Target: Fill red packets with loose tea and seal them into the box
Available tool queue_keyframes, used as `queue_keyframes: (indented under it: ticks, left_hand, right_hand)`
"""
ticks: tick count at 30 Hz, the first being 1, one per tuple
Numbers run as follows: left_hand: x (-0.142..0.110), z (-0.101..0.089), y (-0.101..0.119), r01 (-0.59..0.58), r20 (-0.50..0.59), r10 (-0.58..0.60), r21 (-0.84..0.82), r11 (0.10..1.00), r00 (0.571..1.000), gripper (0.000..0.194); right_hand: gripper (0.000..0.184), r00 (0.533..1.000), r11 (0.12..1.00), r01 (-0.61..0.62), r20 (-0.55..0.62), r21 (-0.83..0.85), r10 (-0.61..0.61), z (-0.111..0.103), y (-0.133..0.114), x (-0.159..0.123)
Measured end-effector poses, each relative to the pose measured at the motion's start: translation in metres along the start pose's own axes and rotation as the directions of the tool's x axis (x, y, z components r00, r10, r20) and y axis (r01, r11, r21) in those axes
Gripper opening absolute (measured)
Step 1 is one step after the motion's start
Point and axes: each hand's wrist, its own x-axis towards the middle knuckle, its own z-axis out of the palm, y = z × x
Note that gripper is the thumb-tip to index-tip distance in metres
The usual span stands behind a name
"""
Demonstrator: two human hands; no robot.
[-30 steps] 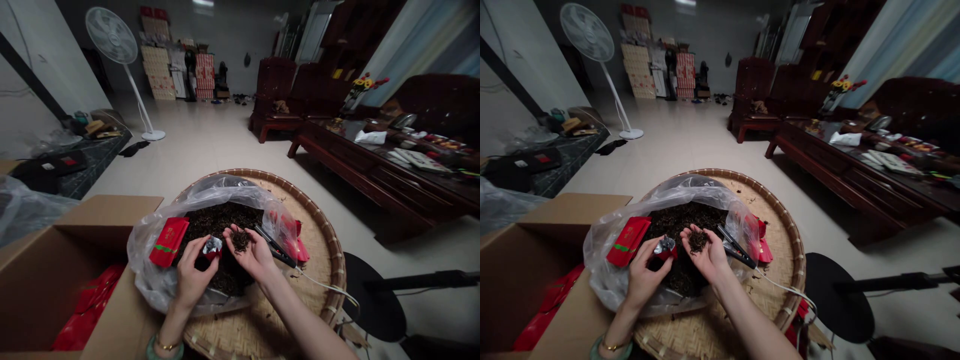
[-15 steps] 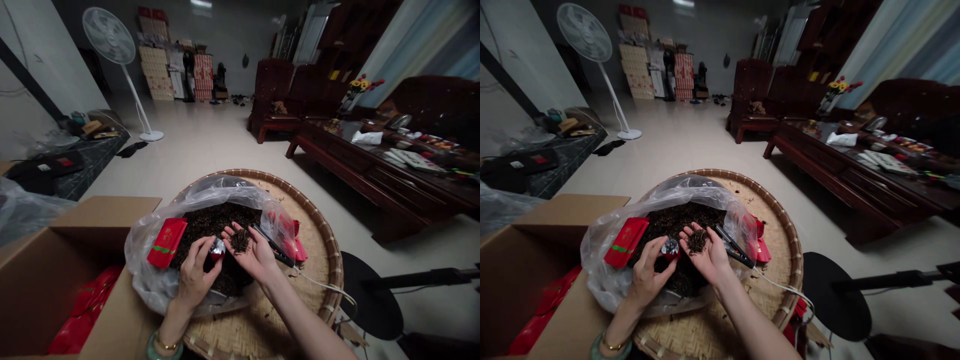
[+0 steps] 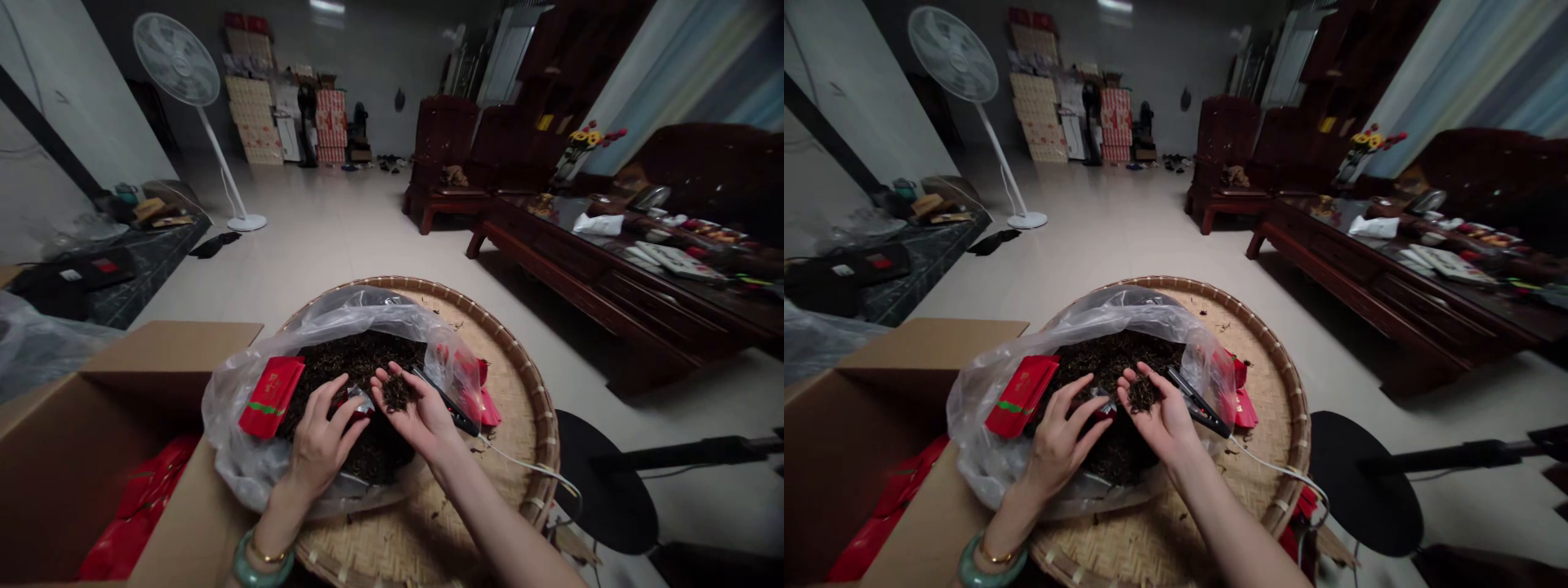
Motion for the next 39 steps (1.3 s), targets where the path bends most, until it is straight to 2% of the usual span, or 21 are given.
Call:
queue_keyframes:
  ticks: [6,10,13,16,21,24,34,39]
  left_hand:
    - [0.016,-0.007,-0.005,-0.215,0.017,0.214,0.093,0.972,0.977,0.020]
    - [0.028,-0.015,-0.013,-0.359,0.085,0.355,0.040,0.932,0.931,0.011]
    - [0.035,-0.016,-0.015,-0.407,0.167,0.403,-0.013,0.913,0.900,0.012]
    - [0.040,-0.016,-0.013,-0.377,0.208,0.381,-0.061,0.924,0.901,0.014]
    - [0.042,-0.017,-0.008,-0.273,0.131,0.296,-0.164,0.948,0.946,0.015]
    - [0.040,-0.018,-0.007,-0.202,0.141,0.239,-0.239,0.950,0.961,0.011]
    - [0.038,-0.010,-0.011,-0.147,0.127,0.193,-0.302,0.942,0.973,0.010]
    - [0.037,-0.008,-0.015,-0.129,0.117,0.176,-0.327,0.936,0.977,0.009]
  right_hand:
    - [0.036,0.999,0.999,0.050,0.021,-0.011,-0.050,0.009,-0.003,-0.011]
    - [0.031,0.997,0.996,0.068,0.033,-0.056,-0.066,0.014,-0.005,-0.018]
    - [0.025,0.995,0.991,0.088,0.052,-0.103,-0.083,0.022,-0.001,-0.022]
    - [0.023,0.989,0.983,0.135,0.076,-0.125,-0.126,0.029,0.007,-0.022]
    - [0.016,0.947,0.932,0.309,0.154,-0.191,-0.283,0.033,0.019,-0.015]
    - [0.015,0.918,0.886,0.390,0.186,-0.253,-0.350,0.031,0.020,-0.013]
    - [0.033,0.883,0.792,0.468,0.250,-0.393,-0.397,0.026,0.016,-0.013]
    - [0.049,0.870,0.649,0.492,0.314,-0.580,-0.380,0.021,0.013,-0.010]
